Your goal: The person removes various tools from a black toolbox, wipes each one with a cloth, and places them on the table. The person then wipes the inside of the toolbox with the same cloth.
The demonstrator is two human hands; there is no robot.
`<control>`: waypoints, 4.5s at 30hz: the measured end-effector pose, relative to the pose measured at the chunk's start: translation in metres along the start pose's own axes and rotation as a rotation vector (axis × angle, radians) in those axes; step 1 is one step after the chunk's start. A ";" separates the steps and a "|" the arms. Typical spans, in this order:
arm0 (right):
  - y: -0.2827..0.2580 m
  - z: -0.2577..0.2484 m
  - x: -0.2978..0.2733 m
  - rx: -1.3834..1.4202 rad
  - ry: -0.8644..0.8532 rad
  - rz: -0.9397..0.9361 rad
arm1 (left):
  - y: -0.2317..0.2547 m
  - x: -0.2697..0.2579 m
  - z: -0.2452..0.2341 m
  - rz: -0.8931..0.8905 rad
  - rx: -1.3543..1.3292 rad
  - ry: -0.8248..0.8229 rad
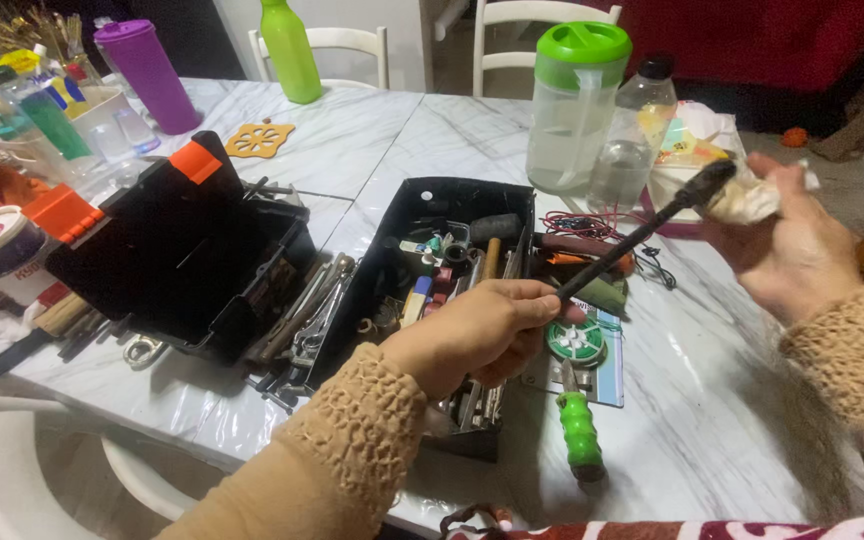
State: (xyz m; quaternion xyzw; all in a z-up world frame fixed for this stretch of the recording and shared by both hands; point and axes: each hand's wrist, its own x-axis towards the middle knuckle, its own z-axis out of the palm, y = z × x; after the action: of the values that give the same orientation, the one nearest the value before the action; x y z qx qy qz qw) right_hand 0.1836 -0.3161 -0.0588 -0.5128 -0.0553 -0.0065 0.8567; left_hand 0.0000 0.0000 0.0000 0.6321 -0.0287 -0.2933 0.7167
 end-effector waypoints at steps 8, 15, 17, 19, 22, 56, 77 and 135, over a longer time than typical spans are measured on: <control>-0.022 -0.027 0.000 -0.107 0.077 0.045 | -0.010 0.009 -0.003 -0.005 0.006 0.073; -0.034 0.010 -0.015 -0.355 -0.108 -0.204 | -0.017 0.022 0.010 0.019 0.107 0.139; -0.026 0.019 -0.023 -0.579 -0.016 -0.249 | -0.020 0.025 0.011 0.014 0.070 0.100; -0.019 0.029 -0.031 -0.799 0.020 -0.400 | -0.024 0.027 0.015 0.039 0.058 0.094; -0.017 0.041 -0.033 -0.864 0.051 -0.415 | -0.025 0.028 0.024 0.119 0.124 0.157; -0.014 0.028 -0.017 -0.026 0.338 0.185 | -0.026 0.030 0.035 -0.012 -0.117 -0.066; -0.007 0.083 -0.043 0.115 0.104 0.336 | -0.018 0.084 0.034 0.246 0.193 0.184; 0.018 -0.105 -0.203 -1.780 -0.669 0.655 | -0.136 0.130 0.107 -0.019 0.666 -0.173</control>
State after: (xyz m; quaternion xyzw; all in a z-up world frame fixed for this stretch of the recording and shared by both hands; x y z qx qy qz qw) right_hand -0.0080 -0.4096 -0.1441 -0.9320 -0.1246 0.3347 0.0616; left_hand 0.0113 -0.1585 -0.1475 0.8043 -0.1777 -0.3272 0.4630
